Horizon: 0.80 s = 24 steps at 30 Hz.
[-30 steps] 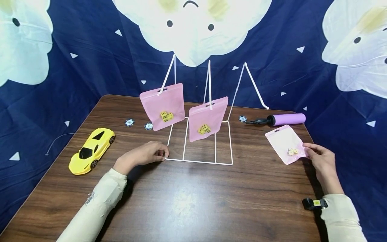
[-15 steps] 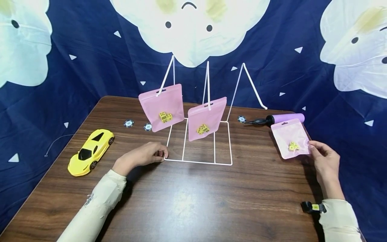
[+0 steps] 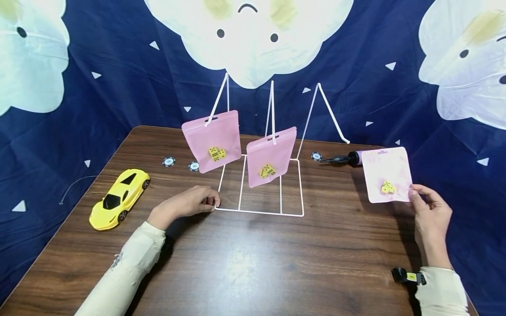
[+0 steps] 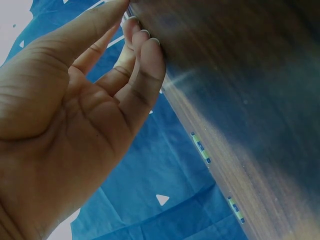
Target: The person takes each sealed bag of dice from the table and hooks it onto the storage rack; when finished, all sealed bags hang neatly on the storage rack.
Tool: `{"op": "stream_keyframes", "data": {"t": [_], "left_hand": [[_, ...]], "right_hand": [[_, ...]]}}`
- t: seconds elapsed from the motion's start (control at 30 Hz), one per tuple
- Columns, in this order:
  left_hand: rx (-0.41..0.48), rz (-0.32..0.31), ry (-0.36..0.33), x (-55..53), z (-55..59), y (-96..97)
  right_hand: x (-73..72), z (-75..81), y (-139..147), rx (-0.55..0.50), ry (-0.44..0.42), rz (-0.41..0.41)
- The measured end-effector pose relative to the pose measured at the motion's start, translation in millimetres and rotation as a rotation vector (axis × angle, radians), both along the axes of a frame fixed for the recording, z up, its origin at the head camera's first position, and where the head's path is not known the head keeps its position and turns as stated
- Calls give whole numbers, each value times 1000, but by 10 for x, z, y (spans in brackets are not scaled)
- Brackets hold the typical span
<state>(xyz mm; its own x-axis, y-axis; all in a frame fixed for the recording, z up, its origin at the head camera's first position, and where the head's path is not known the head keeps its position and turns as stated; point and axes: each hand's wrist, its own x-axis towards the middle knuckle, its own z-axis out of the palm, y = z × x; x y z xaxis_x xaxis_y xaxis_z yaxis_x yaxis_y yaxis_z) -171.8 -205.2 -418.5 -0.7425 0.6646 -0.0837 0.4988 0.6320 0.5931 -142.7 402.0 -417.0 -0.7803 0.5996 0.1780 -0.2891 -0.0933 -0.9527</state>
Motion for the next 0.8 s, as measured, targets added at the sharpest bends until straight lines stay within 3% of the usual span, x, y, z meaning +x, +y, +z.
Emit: {"op": "stream_keyframes", "data": {"t": [0.23, 0.6, 0.8], "left_hand": [[1, 5, 2, 3, 6, 8], [8, 2, 4, 15, 4, 11], [4, -4, 5, 12, 23, 12]], "right_hand": [[54, 11, -56, -54, 129, 11], [113, 84, -183, -98, 255, 20], [143, 119, -262, -189, 378, 59]]}}
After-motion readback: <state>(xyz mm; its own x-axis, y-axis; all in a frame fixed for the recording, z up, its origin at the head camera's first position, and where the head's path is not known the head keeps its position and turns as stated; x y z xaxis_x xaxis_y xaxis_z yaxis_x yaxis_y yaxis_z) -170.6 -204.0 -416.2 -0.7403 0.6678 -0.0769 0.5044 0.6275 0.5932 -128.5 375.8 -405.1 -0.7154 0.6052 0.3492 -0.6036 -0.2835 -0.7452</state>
